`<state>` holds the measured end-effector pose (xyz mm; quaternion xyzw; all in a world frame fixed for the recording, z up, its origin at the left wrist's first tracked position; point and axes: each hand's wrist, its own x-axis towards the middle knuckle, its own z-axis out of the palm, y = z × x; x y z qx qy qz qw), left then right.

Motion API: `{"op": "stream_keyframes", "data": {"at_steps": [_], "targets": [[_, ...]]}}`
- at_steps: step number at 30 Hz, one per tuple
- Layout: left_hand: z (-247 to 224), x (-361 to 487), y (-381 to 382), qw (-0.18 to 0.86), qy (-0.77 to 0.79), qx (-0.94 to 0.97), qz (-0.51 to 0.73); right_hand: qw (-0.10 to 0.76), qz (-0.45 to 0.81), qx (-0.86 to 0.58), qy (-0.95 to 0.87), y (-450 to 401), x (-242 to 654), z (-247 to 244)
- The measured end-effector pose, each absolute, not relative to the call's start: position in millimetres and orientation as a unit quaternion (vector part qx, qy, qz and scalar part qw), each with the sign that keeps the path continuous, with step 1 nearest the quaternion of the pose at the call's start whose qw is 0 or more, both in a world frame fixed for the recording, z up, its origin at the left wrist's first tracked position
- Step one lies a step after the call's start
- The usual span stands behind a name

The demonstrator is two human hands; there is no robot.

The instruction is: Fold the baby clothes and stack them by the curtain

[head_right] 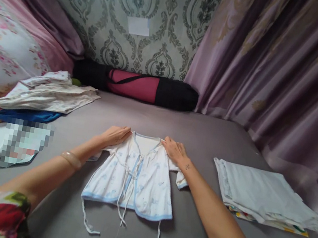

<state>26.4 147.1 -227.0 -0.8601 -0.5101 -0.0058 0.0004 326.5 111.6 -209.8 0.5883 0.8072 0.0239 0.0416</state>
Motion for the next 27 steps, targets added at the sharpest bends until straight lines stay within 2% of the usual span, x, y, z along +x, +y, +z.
{"op": "stream_keyframes", "data": {"at_steps": [7, 14, 17, 21, 27], "targets": [[-223.7, 27.2, 186.3, 0.044, -0.487, -0.872, -0.004, 0.080, 0.031, 0.581, 0.809, 150.7, 326.2, -210.9], [-221.7, 30.6, 226.3, 0.050, -0.493, -0.869, 0.003, 0.077, 0.022, 0.587, 0.806, 191.5, 324.9, -211.3], [-222.9, 32.5, 235.3, 0.028, -0.526, -0.850, 0.000, 0.052, -0.016, 0.602, 0.797, 203.0, 324.5, -211.0], [-224.4, 34.9, 237.2, -0.031, -0.577, -0.816, -0.030, -0.023, -0.076, 0.620, 0.780, 209.7, 321.4, -213.9], [-227.0, 44.4, 236.3, -0.087, -0.566, -0.814, -0.096, -0.078, -0.096, 0.633, 0.765, 213.0, 303.7, -220.5]]}}
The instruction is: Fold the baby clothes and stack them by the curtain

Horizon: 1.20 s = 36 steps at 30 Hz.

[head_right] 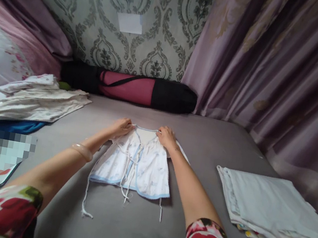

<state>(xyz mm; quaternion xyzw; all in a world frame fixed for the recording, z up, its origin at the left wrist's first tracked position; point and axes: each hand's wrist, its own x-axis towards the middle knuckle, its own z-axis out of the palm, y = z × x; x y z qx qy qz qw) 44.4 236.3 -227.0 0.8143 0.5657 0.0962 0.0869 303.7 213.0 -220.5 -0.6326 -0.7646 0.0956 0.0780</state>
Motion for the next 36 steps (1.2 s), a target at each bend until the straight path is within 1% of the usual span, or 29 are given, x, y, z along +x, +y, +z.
{"op": "stream_keyframes", "data": {"at_steps": [4, 8, 11, 14, 16, 18, 19, 21, 23, 27, 30, 33, 36], "targets": [[-237.3, 49.2, 237.4, 0.080, 0.598, 0.789, 0.114, 0.090, 0.080, -0.656, -0.745, 212.9, 295.4, -226.3], [-247.2, 51.7, 234.5, 0.022, 0.596, 0.794, 0.120, 0.102, 0.024, -0.662, -0.742, 208.1, 288.4, -236.7], [-247.6, 54.7, 232.5, -0.016, 0.592, 0.800, 0.098, 0.107, 0.001, -0.667, -0.737, 205.7, 282.3, -237.4], [-240.3, 57.3, 232.4, -0.021, 0.589, 0.806, 0.052, 0.117, 0.066, -0.651, -0.747, 206.4, 289.9, -223.7], [-232.1, 58.6, 231.9, -0.014, 0.596, 0.803, 0.024, 0.152, 0.119, -0.649, -0.736, 203.9, 310.1, -210.0], [-223.0, 61.1, 229.6, -0.016, 0.605, 0.796, 0.010, 0.190, 0.143, -0.685, -0.689, 194.2, 340.8, -198.4], [-218.8, 63.8, 227.6, -0.022, 0.606, 0.795, 0.011, 0.195, 0.151, -0.716, -0.653, 186.3, 357.9, -194.7], [-212.1, 73.6, 222.0, -0.035, 0.592, 0.804, 0.034, 0.157, 0.208, -0.770, -0.583, 166.3, 389.8, -191.9], [-209.0, 90.3, 215.3, -0.024, 0.553, 0.830, 0.074, 0.127, 0.228, -0.789, -0.556, 145.6, 412.3, -193.8], [-217.0, 135.2, 202.9, 0.069, 0.437, 0.887, 0.132, 0.072, 0.267, -0.797, -0.537, 122.5, 422.6, -199.3], [-233.0, 161.5, 196.1, 0.119, 0.393, 0.898, 0.157, 0.025, 0.302, -0.780, -0.548, 122.1, 416.4, -200.6], [-248.9, 172.3, 190.1, 0.112, 0.380, 0.897, 0.197, -0.002, 0.312, -0.754, -0.579, 124.8, 415.0, -202.1], [-257.7, 173.1, 185.3, 0.075, 0.392, 0.893, 0.209, -0.002, 0.294, -0.748, -0.595, 125.5, 418.7, -204.1]]}}
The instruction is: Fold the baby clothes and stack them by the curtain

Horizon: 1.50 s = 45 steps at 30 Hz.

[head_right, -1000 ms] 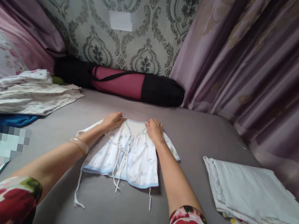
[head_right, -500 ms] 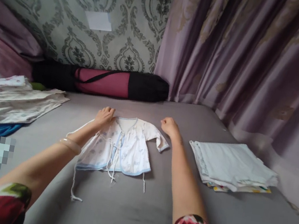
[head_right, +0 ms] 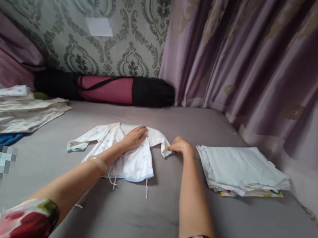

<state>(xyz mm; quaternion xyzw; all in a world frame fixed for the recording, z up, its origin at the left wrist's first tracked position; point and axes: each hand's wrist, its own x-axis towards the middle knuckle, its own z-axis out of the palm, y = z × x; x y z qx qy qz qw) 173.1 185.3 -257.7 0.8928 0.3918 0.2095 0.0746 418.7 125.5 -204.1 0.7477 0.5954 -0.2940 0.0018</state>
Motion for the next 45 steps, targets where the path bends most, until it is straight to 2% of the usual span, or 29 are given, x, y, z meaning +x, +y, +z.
{"op": "stream_keyframes", "data": {"at_steps": [8, 13, 16, 20, 23, 26, 30, 34, 38, 45], "targets": [[-259.9, 175.1, 183.4, 0.057, 0.422, 0.886, 0.185, 0.051, -0.248, 0.782, 0.570, 123.9, 418.5, -196.3], [-258.7, 176.4, 182.0, 0.051, 0.418, 0.890, 0.171, 0.025, -0.273, 0.749, 0.603, 122.5, 416.8, -199.0], [-257.8, 177.2, 181.1, 0.058, 0.429, 0.888, 0.156, -0.039, -0.323, 0.744, 0.584, 122.6, 420.0, -200.9], [-258.0, 177.4, 181.0, 0.067, 0.432, 0.887, 0.149, -0.218, -0.382, 0.757, 0.483, 124.6, 426.1, -202.1], [-258.5, 177.3, 180.7, 0.068, 0.435, 0.885, 0.150, -0.323, -0.348, 0.777, 0.415, 127.9, 429.8, -206.7], [-258.8, 177.4, 180.0, 0.065, 0.435, 0.885, 0.150, -0.360, -0.301, 0.792, 0.390, 130.8, 431.1, -214.5], [-259.3, 177.6, 179.9, 0.060, 0.432, 0.887, 0.153, -0.335, -0.283, 0.787, 0.434, 133.3, 431.5, -224.8], [-259.5, 177.3, 180.0, 0.053, 0.434, 0.887, 0.148, -0.318, -0.209, 0.774, 0.505, 137.5, 436.9, -231.7], [-257.1, 176.8, 178.6, 0.047, 0.439, 0.887, 0.135, -0.308, -0.133, 0.800, 0.498, 139.3, 442.6, -235.7], [-252.6, 177.2, 175.6, 0.048, 0.446, 0.884, 0.130, -0.220, -0.052, 0.819, 0.528, 128.5, 439.4, -236.8]]}}
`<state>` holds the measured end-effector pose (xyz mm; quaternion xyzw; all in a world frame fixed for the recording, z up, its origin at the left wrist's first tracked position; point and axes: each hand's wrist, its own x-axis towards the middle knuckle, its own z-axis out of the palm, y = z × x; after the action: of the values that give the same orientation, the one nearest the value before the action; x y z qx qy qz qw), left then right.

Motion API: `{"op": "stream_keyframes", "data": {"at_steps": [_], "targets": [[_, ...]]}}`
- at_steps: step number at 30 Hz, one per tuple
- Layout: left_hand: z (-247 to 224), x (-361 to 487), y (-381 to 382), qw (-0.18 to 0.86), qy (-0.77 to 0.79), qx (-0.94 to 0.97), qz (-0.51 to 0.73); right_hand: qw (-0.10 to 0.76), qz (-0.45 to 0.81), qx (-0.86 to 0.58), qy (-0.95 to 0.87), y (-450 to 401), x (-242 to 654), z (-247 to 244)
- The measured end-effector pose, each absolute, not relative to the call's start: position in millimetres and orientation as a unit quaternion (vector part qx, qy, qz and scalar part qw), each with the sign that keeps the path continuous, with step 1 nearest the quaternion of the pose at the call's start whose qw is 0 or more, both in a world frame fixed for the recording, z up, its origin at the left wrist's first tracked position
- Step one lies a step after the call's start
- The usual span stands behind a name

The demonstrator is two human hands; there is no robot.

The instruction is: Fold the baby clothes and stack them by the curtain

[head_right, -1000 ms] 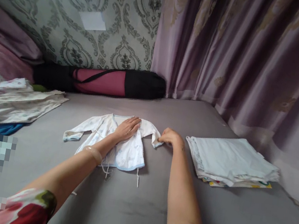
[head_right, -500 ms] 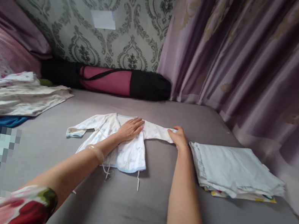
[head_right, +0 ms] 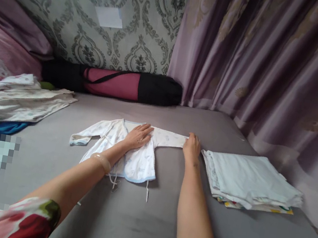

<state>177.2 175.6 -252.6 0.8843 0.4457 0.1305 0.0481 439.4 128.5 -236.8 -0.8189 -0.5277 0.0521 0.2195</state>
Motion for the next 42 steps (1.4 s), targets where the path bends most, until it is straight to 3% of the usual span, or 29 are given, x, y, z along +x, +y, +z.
{"op": "stream_keyframes", "data": {"at_steps": [6, 9, 13, 30, 42], "targets": [[-255.4, 176.9, 176.3, 0.042, 0.444, 0.885, 0.133, 0.192, -0.011, -0.779, -0.597, 125.4, 397.2, -222.9], [-255.5, 176.2, 176.6, 0.041, 0.444, 0.885, 0.131, 0.156, 0.042, -0.664, -0.730, 128.8, 356.3, -224.2], [-254.1, 175.6, 176.2, 0.048, 0.444, 0.887, 0.119, 0.110, 0.130, -0.611, -0.773, 129.9, 321.2, -232.9], [-249.9, 176.1, 174.4, 0.045, 0.443, 0.887, 0.121, 0.034, 0.141, -0.775, -0.615, 125.9, 354.6, -232.4], [-248.0, 178.8, 176.8, 0.073, 0.452, 0.882, 0.107, 0.082, 0.018, -0.837, -0.541, 120.9, 382.9, -247.3]]}}
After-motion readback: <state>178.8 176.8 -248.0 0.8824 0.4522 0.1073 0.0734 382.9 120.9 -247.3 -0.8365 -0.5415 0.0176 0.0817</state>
